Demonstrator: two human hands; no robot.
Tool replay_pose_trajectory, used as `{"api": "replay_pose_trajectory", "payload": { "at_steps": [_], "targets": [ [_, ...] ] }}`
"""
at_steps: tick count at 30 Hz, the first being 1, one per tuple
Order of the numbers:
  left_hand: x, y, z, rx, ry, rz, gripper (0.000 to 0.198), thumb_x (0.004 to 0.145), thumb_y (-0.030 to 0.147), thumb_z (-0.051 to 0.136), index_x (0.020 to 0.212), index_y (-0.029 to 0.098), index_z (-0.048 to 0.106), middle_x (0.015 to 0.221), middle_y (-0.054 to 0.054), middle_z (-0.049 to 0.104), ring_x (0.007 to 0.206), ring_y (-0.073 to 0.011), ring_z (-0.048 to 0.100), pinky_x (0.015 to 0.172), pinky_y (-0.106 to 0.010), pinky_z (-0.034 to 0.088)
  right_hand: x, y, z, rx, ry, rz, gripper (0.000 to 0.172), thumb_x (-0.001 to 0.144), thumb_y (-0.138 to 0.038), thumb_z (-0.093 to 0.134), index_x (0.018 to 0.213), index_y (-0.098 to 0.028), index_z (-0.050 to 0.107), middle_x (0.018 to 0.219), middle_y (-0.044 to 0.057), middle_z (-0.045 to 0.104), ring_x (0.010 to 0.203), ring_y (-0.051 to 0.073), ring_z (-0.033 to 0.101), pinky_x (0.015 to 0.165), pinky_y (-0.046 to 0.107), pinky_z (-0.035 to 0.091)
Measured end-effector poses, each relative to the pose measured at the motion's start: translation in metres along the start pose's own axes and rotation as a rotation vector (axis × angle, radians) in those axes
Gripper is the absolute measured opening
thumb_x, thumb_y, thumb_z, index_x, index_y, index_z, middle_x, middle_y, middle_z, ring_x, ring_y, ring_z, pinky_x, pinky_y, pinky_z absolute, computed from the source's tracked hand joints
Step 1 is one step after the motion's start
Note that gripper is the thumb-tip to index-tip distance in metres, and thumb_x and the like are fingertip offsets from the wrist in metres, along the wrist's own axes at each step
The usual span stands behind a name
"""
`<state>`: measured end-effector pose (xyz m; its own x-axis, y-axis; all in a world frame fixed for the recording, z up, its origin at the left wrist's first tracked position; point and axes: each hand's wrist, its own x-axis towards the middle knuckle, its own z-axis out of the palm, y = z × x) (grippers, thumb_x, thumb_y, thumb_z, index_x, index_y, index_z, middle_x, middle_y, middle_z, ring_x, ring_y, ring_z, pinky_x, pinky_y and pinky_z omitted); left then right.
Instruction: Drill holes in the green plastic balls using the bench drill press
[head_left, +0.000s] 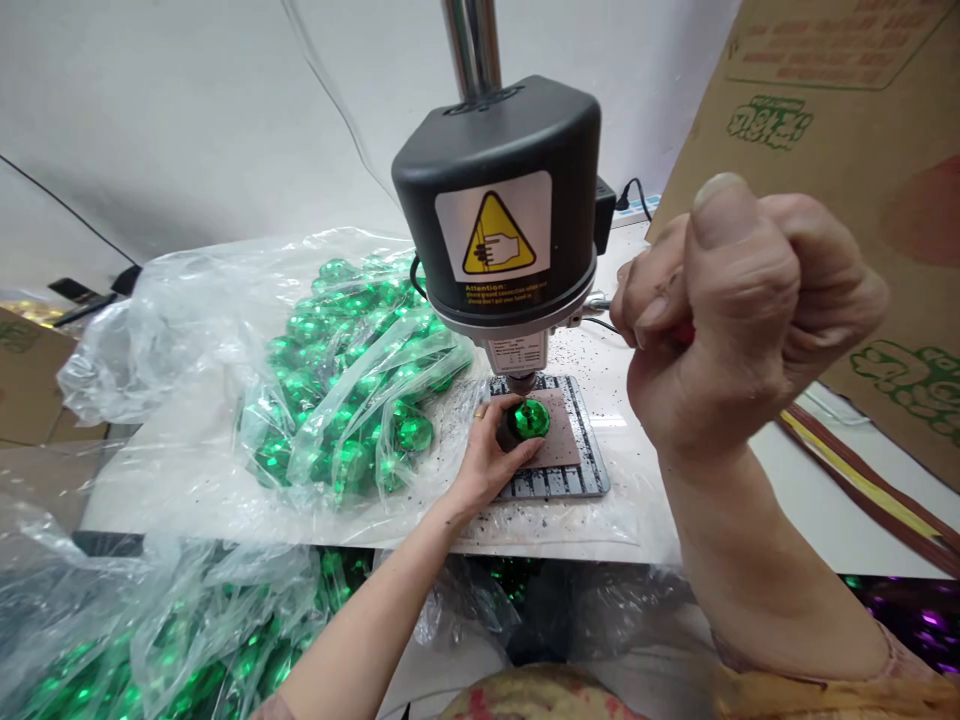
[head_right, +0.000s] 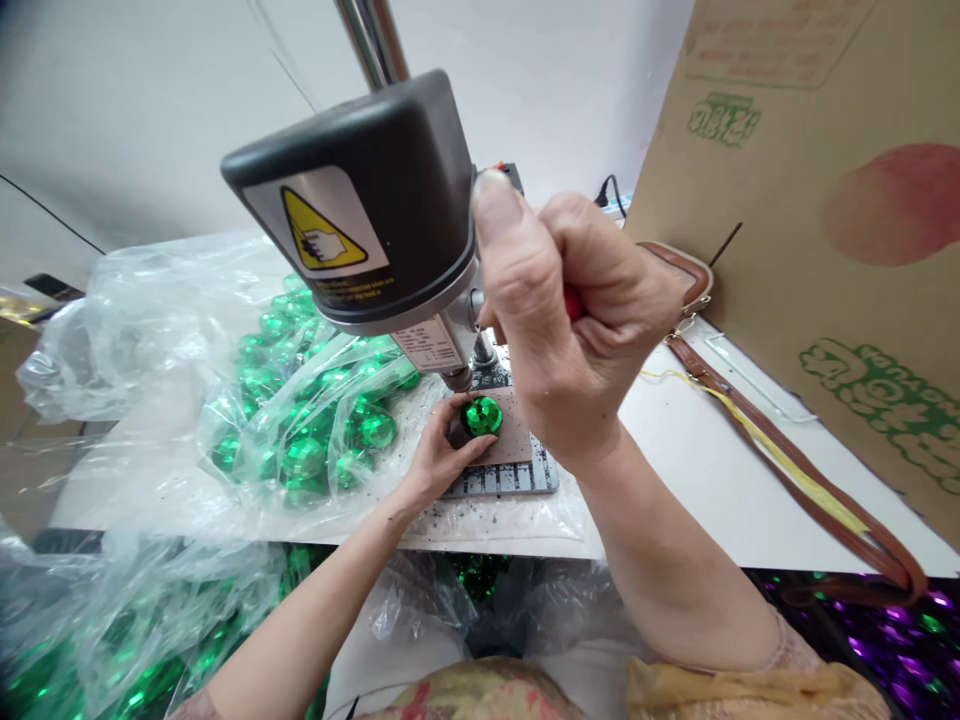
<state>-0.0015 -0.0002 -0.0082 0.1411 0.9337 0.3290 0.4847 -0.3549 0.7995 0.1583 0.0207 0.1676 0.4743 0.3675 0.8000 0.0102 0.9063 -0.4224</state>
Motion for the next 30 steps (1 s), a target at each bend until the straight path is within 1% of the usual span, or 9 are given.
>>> {"api": "replay_pose_trajectory", "payload": {
  "at_steps": [3,8,12,14,18,21,25,27,30],
  "targets": [
    [-0.001,-0.002,0.002,-0.017,0.003,0.020,0.048,0.084,0.031,0.077,0.127,0.025,0.057,0.126,-0.007,0.063,0.118,-0.0260,0.058,0.099,-0.041,0.046,0.000,-0.001,-0.001,-0.011,0.004,0.017,0.043,0.090,-0.023,0.061,0.054,-0.022,0.039,0.048,-0.005,0.036,0.042,0.009,0.037,0.045,0.032,0.030],
    [-0.001,-0.004,0.003,-0.050,-0.011,0.007,0.049,0.084,0.031,0.077,0.127,0.024,0.055,0.128,-0.008,0.062,0.120,-0.0265,0.058,0.101,-0.041,0.046,-0.004,0.001,-0.003,-0.019,0.001,-0.002,0.044,0.090,-0.024,0.061,0.053,-0.022,0.038,0.047,-0.005,0.035,0.041,0.008,0.034,0.045,0.032,0.028],
    [-0.001,-0.004,0.003,-0.059,-0.006,0.000,0.049,0.083,0.031,0.078,0.127,0.025,0.056,0.128,-0.008,0.061,0.120,-0.0267,0.058,0.102,-0.042,0.046,-0.013,0.005,-0.004,-0.014,0.073,-0.085,0.042,0.089,-0.020,0.061,0.055,-0.021,0.036,0.046,-0.006,0.032,0.039,0.006,0.032,0.044,0.030,0.026],
    [-0.002,-0.003,0.003,-0.062,-0.013,0.000,0.049,0.083,0.031,0.078,0.127,0.025,0.056,0.129,-0.008,0.061,0.121,-0.0268,0.057,0.102,-0.042,0.045,-0.017,0.008,-0.004,-0.025,0.105,-0.102,0.043,0.088,-0.019,0.060,0.054,-0.021,0.034,0.046,-0.006,0.030,0.038,0.006,0.031,0.043,0.030,0.024],
    [-0.002,-0.003,0.003,-0.072,-0.021,-0.005,0.049,0.084,0.031,0.077,0.127,0.025,0.055,0.130,-0.009,0.061,0.121,-0.0268,0.057,0.102,-0.042,0.045,-0.020,0.015,-0.009,-0.003,0.076,-0.169,0.049,0.090,-0.022,0.059,0.054,-0.019,0.025,0.047,-0.006,0.026,0.039,0.003,0.025,0.042,0.027,0.024],
    [-0.002,-0.004,0.003,-0.083,-0.027,-0.005,0.049,0.084,0.030,0.077,0.128,0.025,0.055,0.131,-0.009,0.061,0.122,-0.0268,0.057,0.103,-0.042,0.045,-0.021,0.020,-0.013,-0.034,0.031,-0.217,0.048,0.091,-0.024,0.058,0.055,-0.018,0.027,0.047,-0.007,0.028,0.040,0.002,0.026,0.044,0.026,0.026],
    [-0.002,-0.005,0.003,-0.073,-0.013,0.003,0.049,0.083,0.030,0.078,0.126,0.025,0.056,0.128,-0.008,0.062,0.120,-0.0263,0.058,0.103,-0.042,0.045,-0.022,0.021,-0.017,-0.059,0.025,-0.278,0.045,0.091,-0.024,0.058,0.058,-0.018,0.028,0.048,-0.008,0.029,0.041,0.002,0.026,0.048,0.026,0.031],
    [-0.002,-0.004,0.003,-0.066,-0.006,0.009,0.049,0.083,0.030,0.079,0.126,0.025,0.055,0.126,-0.008,0.062,0.119,-0.0257,0.057,0.102,-0.041,0.046,-0.024,0.020,-0.018,-0.053,0.022,-0.256,0.044,0.090,-0.021,0.057,0.059,-0.019,0.027,0.049,-0.008,0.028,0.042,0.002,0.026,0.049,0.025,0.029],
    [-0.002,-0.003,0.003,-0.064,-0.005,0.012,0.048,0.083,0.029,0.078,0.126,0.025,0.055,0.126,-0.007,0.061,0.119,-0.0253,0.057,0.102,-0.040,0.046,-0.028,0.016,-0.019,-0.028,-0.020,-0.197,0.043,0.087,-0.014,0.056,0.059,-0.018,0.024,0.052,-0.007,0.028,0.045,0.002,0.027,0.048,0.024,0.025]
  ]
}}
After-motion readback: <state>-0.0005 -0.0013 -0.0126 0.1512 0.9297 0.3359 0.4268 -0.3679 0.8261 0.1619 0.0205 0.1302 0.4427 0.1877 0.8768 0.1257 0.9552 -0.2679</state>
